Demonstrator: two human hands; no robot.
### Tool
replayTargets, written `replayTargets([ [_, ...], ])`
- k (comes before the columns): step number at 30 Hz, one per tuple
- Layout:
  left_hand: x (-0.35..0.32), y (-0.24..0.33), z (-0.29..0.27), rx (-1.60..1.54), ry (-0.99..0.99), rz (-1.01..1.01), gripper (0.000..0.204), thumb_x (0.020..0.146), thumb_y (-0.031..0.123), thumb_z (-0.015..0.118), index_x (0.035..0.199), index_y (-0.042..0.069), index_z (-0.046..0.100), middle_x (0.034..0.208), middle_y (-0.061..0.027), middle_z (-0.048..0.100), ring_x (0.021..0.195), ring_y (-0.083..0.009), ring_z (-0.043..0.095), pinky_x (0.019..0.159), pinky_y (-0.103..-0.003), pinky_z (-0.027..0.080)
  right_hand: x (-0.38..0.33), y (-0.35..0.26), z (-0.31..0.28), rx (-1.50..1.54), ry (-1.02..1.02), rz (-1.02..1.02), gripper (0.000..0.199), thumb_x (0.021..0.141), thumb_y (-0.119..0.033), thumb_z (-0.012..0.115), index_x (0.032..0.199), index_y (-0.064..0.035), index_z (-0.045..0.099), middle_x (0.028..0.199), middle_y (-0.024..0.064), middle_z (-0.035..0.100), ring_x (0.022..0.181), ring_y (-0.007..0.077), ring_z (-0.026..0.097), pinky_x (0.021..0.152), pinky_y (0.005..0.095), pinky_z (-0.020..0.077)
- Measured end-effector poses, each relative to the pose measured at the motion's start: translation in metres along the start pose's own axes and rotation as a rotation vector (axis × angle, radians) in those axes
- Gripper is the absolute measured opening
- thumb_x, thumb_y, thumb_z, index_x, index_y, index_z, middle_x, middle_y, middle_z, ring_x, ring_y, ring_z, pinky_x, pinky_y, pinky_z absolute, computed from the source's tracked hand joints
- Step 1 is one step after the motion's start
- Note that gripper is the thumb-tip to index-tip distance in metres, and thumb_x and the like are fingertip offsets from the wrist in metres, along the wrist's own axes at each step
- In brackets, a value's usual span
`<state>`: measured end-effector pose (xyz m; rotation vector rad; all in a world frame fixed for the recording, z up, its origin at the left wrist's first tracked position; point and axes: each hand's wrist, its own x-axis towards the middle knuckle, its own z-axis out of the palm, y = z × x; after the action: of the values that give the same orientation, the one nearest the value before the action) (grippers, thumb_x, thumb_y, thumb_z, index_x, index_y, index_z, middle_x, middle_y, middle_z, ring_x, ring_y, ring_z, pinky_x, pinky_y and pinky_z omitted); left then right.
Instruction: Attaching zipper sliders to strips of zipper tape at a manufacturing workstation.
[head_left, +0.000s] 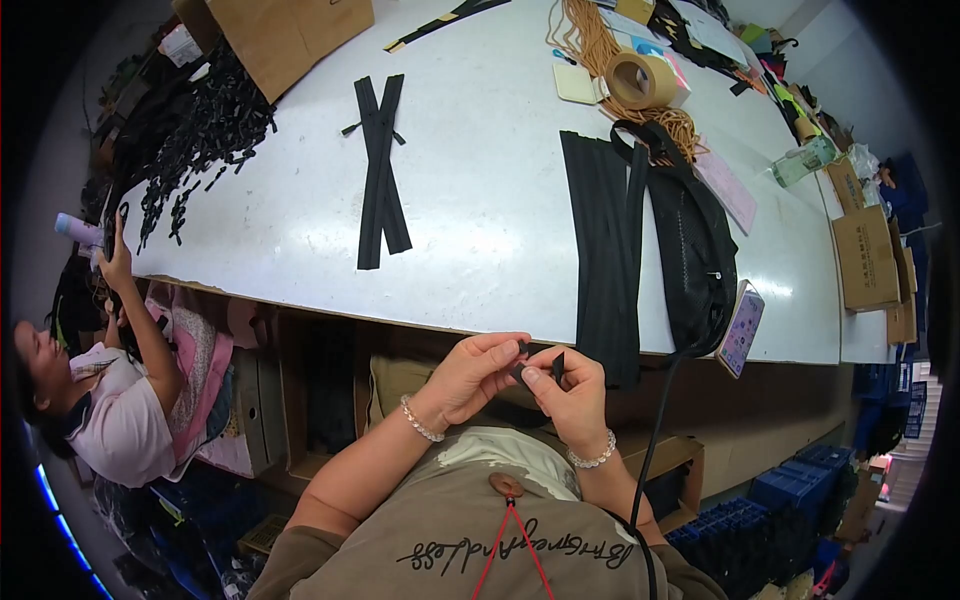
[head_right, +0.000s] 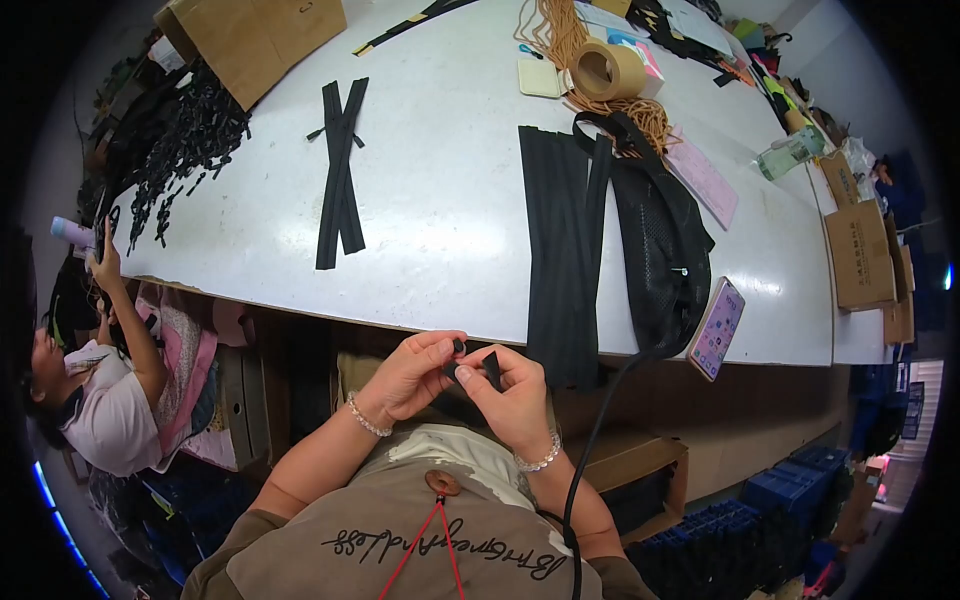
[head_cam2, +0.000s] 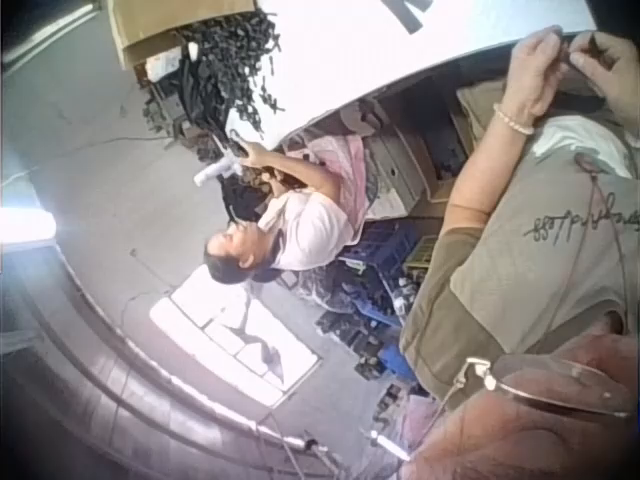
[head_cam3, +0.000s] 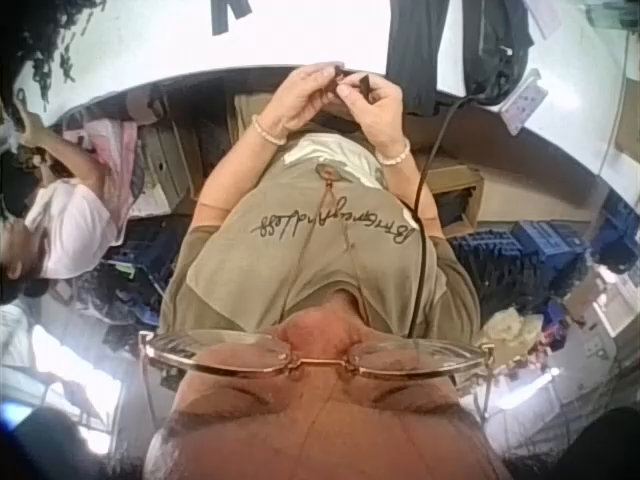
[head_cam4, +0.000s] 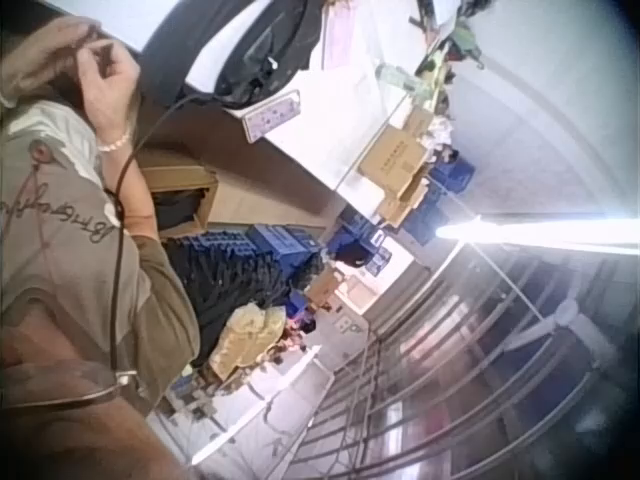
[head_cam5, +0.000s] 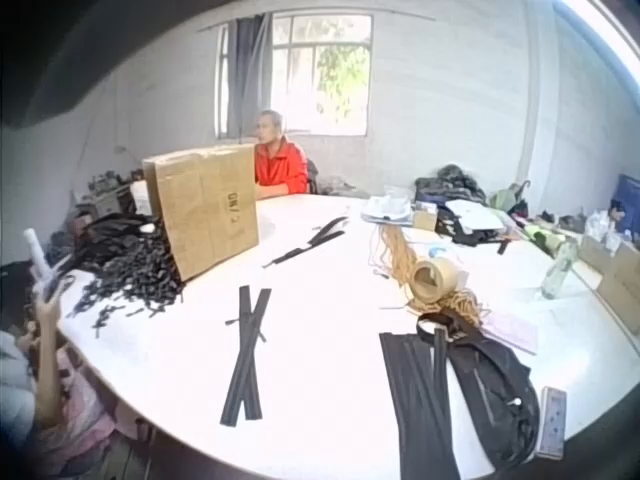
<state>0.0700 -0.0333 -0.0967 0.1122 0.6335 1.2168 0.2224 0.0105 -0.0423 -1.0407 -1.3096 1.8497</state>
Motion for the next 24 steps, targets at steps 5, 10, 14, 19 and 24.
replayTargets([
  [5,-0.003,-0.003,0.008,-0.032,0.036,0.017,0.026,0.089,0.016,0.059,0.111,0.003,0.059,0.094,-0.0032,0.064,0.086,-0.0106,0.060,0.074,-0.024,0.051,-0.002,0.012,-0.002,0.088,0.041,0.023,0.006,0.085,-0.004,0.061,0.083,0.0017,0.060,0.064,-0.0012,0.055,0.050,0.0013,0.045,0.044,0.0159,0.0339],
  [10,-0.005,-0.006,0.010,0.044,0.014,0.113,0.026,0.090,0.013,0.057,0.113,0.000,0.059,0.095,-0.0040,0.063,0.082,-0.0082,0.058,0.072,-0.021,0.050,-0.003,0.012,0.000,0.153,0.074,0.016,0.006,0.085,-0.004,0.061,0.082,0.0017,0.060,0.063,0.0005,0.056,0.046,0.0030,0.045,0.040,0.0170,0.0337],
  [14,-0.008,-0.006,0.012,0.110,0.015,0.161,0.023,0.090,0.012,0.057,0.110,0.001,0.061,0.095,-0.0034,0.063,0.081,-0.0076,0.057,0.073,-0.020,0.050,-0.004,0.012,0.001,0.199,0.070,0.032,0.007,0.085,-0.004,0.061,0.082,0.0019,0.060,0.063,0.0014,0.056,0.046,0.0039,0.046,0.040,0.0173,0.0342],
  [19,-0.006,-0.010,0.009,0.201,0.025,0.240,0.019,0.088,0.013,0.060,0.104,0.002,0.063,0.093,-0.0035,0.064,0.084,-0.0095,0.060,0.074,-0.024,0.050,-0.006,0.010,0.003,0.238,0.072,0.069,0.008,0.085,-0.005,0.061,0.081,0.0020,0.061,0.064,0.0030,0.057,0.047,0.0056,0.048,0.040,0.0181,0.0351],
  [24,-0.007,-0.010,0.013,0.397,0.051,0.348,0.018,0.087,0.011,0.061,0.102,0.001,0.064,0.090,-0.0019,0.064,0.077,-0.0051,0.055,0.061,-0.019,0.043,-0.009,0.012,0.004,0.341,0.097,0.103,0.008,0.085,-0.005,0.061,0.080,0.0023,0.060,0.064,0.0036,0.056,0.046,0.0070,0.049,0.039,0.0191,0.0359],
])
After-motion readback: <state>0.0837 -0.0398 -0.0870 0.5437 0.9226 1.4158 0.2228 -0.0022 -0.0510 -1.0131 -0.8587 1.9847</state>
